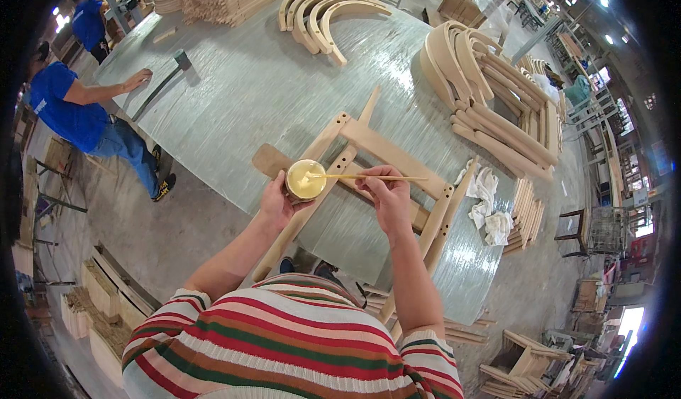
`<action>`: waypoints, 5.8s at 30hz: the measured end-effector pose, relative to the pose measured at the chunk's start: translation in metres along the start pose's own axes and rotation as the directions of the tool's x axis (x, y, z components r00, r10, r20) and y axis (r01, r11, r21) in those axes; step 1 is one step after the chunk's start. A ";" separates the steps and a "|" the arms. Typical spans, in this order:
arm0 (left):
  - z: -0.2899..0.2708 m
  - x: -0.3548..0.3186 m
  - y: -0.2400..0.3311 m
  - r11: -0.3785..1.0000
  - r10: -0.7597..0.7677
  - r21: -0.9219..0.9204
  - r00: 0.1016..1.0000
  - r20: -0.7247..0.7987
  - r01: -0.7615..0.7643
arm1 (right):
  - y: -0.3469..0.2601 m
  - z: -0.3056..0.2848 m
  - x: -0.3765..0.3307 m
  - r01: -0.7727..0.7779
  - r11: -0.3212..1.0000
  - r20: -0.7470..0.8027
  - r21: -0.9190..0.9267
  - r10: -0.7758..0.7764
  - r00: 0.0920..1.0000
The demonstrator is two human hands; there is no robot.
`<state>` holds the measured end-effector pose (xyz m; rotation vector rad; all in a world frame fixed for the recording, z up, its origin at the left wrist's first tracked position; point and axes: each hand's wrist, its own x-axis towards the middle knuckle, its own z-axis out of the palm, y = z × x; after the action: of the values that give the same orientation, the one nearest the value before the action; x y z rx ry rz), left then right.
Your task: The person applies glue to pre-drilled holes in wooden chair components using a small brush and a container of yellow adhesive. They handle chair legs and curved backrest pieces, applying glue to multiple holes on each piece before setting them aside on the workbench.
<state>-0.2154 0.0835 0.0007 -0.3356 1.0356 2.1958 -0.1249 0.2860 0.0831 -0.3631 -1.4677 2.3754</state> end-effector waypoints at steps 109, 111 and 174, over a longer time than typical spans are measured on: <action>0.172 0.013 -0.154 0.946 -0.289 0.219 0.928 0.236 0.239 | -0.027 -0.182 -0.094 0.212 0.916 -0.630 0.341 0.056 0.775; 0.183 0.016 -0.161 0.951 -0.269 0.214 0.938 0.218 0.223 | -0.037 -0.195 -0.092 0.217 0.952 -0.594 0.217 -0.048 0.803; 0.082 0.010 -0.138 0.944 -0.276 0.212 0.957 0.095 0.251 | -0.120 -0.225 0.008 0.149 -0.052 0.158 -0.987 -0.330 0.931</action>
<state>-0.1254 0.2133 -0.0314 -0.2290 1.0643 1.8338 -0.0303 0.5225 0.0919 -0.4609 -2.6566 0.4815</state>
